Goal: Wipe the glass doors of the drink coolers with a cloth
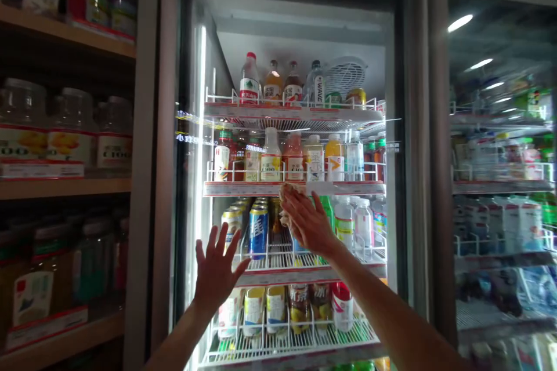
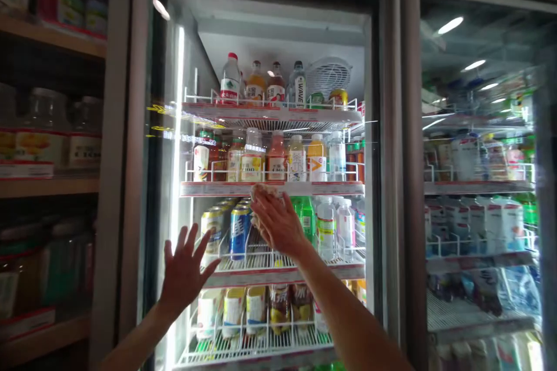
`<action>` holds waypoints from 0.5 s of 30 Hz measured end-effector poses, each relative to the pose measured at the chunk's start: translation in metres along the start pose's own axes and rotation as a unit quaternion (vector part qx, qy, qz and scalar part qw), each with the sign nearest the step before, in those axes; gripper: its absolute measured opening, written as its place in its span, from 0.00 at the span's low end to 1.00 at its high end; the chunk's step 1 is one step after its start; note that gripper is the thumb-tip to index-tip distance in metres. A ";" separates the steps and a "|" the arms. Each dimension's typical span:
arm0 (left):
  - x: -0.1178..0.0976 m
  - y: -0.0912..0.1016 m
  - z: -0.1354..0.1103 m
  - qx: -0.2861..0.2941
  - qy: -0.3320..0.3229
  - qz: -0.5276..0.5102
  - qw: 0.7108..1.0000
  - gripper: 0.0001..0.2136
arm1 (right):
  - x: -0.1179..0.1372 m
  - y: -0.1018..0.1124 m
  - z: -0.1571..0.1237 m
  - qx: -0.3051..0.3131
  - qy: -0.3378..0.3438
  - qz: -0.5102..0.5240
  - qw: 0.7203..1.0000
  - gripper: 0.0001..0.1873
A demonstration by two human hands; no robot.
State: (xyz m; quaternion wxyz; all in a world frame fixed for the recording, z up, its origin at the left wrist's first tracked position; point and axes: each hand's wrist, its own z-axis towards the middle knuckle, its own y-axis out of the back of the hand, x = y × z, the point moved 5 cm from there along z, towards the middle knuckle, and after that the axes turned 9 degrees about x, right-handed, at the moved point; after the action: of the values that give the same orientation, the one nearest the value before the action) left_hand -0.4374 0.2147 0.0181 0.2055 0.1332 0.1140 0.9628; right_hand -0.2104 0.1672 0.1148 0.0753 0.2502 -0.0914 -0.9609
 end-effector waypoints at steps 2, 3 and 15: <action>-0.001 0.000 0.000 -0.011 -0.004 -0.004 1.000 0.29 | -0.036 0.012 -0.009 -0.029 -0.063 -0.036 0.997 0.28; -0.001 0.000 0.001 -0.016 -0.005 -0.009 1.000 0.28 | -0.064 0.023 -0.015 -0.079 -0.143 -0.054 0.985 0.28; 0.001 -0.001 0.000 -0.019 -0.006 -0.026 0.999 0.31 | -0.046 0.019 0.023 -0.018 -0.034 -0.027 0.999 0.31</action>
State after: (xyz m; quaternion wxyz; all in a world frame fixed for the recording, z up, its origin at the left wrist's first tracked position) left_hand -0.4377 0.2157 0.0179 0.2333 0.1317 0.0979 0.9584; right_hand -0.1804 0.1605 0.1603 0.0504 0.2185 -0.0696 -0.9721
